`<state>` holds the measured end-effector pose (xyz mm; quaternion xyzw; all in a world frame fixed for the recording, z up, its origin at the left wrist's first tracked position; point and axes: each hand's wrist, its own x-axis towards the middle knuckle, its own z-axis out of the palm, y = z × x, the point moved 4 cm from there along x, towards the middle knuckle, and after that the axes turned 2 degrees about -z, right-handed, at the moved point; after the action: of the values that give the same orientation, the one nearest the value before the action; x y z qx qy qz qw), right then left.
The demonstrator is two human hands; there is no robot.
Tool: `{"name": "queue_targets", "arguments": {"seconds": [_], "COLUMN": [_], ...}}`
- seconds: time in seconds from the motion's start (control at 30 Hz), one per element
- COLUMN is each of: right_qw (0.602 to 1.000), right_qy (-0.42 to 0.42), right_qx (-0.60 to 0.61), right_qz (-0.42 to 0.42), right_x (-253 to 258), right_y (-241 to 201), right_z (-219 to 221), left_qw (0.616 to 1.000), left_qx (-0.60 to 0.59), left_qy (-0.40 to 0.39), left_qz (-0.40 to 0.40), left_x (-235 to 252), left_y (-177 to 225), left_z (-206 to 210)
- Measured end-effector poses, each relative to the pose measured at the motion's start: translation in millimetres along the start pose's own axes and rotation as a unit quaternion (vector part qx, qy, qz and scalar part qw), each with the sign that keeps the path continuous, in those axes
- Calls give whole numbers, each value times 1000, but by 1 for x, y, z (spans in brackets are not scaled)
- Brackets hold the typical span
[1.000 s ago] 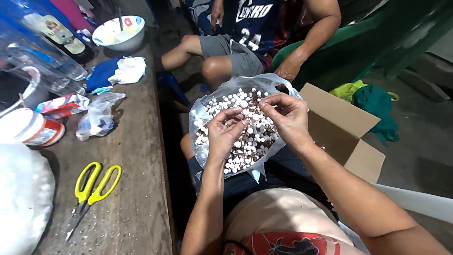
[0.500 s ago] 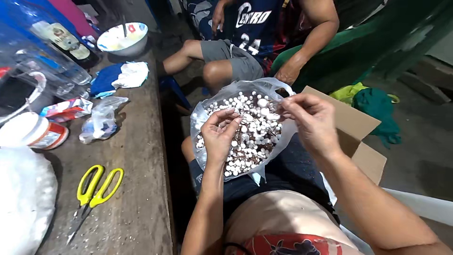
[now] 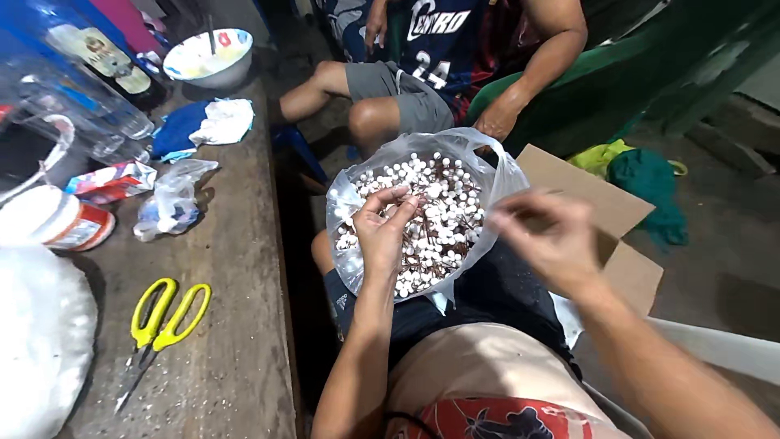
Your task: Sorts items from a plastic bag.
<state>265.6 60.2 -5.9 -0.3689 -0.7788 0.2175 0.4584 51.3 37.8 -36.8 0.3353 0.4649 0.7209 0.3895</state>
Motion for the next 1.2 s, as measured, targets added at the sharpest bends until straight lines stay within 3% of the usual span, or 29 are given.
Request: {"name": "queue_targets", "arguments": {"seconds": [0.1, 0.2, 0.47, 0.6, 0.7, 0.83, 0.93, 1.1, 1.2], "right_qw": [993, 982, 915, 892, 940, 991, 985, 908, 924], "right_qy": [-86, -118, -142, -171, -178, -104, -60, -14, 43], "right_qx": [78, 104, 293, 331, 240, 50, -116, -294, -277], "right_qz": [36, 103, 239, 258, 167, 69, 115, 298, 259], "right_x": [1, 7, 5, 1, -3, -16, -22, -26, -30], "right_y": [-13, -8, 14, 19, 19, 31, 51, 91, 91], "right_z": [60, 78, 60, 43, 0, -82, -127, -164, -177], "left_qw": [1000, 999, 994, 990, 987, 972, 948, 889, 892], "left_qx": [4, 1, 6, 52, 110, 81, 90, 234, 207], "left_qy": [21, 27, 52, 41, -2, -170, -278, -390, -378], "left_qz": [12, 18, 91, 127, 120, 144, 125, 56, 136], "left_x": [-4, -5, -1, -2, -15, -51, -65, -52, -62], "left_y": [1, 3, 6, 11, 13, 2, -24, -50, -40], "left_z": [4, 5, -3, -2, 19, 81, 142, 223, 223]}}
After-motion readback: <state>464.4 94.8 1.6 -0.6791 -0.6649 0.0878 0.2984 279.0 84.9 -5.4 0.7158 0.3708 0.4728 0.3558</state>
